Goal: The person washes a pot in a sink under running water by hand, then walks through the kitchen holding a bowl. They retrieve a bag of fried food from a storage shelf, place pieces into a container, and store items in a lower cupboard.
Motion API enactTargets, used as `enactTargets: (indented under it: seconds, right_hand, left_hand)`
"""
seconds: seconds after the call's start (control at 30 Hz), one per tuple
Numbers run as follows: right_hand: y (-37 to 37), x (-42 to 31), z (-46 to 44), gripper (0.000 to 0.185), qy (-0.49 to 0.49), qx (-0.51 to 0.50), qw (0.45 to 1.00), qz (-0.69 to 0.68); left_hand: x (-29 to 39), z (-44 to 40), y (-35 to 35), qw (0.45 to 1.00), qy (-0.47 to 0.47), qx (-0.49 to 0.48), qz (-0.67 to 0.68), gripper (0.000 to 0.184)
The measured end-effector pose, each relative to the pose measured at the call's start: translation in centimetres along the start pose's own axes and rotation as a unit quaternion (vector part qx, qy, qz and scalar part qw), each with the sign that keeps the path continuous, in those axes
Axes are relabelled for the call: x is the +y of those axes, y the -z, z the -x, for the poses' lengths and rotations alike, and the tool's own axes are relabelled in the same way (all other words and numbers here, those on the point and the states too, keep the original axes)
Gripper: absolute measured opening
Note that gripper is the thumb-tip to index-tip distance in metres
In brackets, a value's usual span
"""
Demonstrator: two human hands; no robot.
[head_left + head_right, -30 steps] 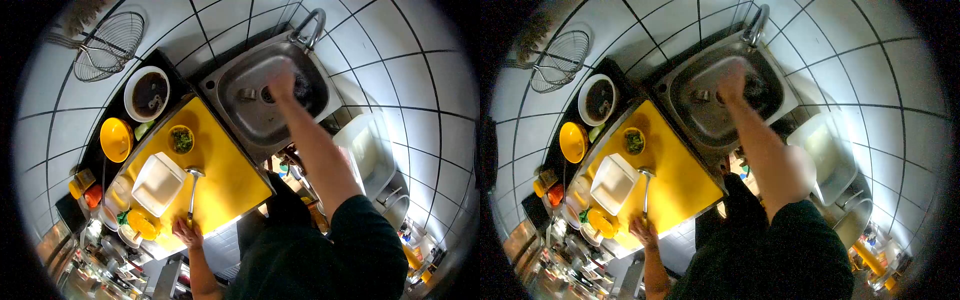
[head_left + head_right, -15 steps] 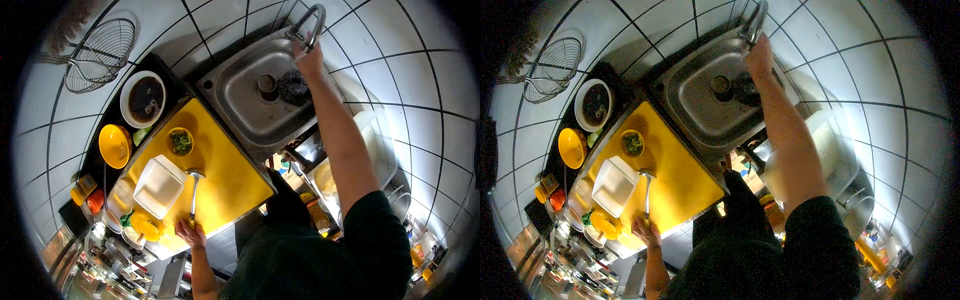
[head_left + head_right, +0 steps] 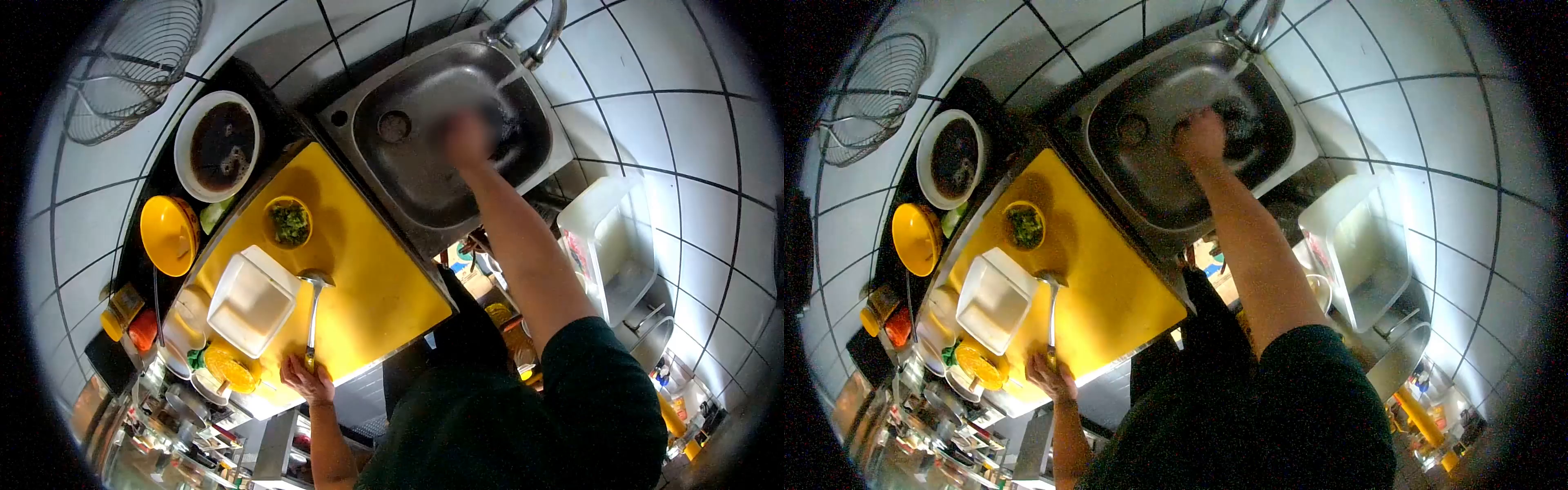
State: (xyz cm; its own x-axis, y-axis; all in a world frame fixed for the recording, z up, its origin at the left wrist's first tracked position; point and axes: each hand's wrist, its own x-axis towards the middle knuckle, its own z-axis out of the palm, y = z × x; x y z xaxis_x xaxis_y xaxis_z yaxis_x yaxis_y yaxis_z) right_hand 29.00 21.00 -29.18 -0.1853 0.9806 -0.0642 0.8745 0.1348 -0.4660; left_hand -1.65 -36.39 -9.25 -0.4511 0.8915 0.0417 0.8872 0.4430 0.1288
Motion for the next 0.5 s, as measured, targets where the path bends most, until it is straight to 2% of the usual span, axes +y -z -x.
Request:
enactTargets:
  seconds: [0.03,0.1,0.3,0.43,0.5]
  right_hand:
    - [1.9,0.0,0.2,0.062,-0.002,0.045,0.998,0.034]
    - [5.1,1.5,0.3,0.062,-0.006,0.050,0.996,0.077]
    - [8.3,4.4,-1.0,0.065,0.112,-0.168,0.957,0.208]
    - [7.8,1.8,-3.0,0.062,0.100,-0.352,0.906,0.211]
    - [8.6,-1.4,-3.7,0.058,0.086,-0.367,0.904,0.201]
  left_hand:
    - [-0.1,0.0,-0.1,1.000,-0.002,0.002,-0.005,0.068]
    - [-0.4,0.2,-0.3,1.000,-0.014,0.007,-0.007,0.068]
    - [0.1,-0.3,0.2,1.000,-0.014,0.009,0.001,0.068]
    - [0.0,-0.2,0.0,1.000,-0.016,0.009,0.002,0.069]
    - [-0.1,-0.3,-0.1,1.000,-0.015,0.008,-0.003,0.070]
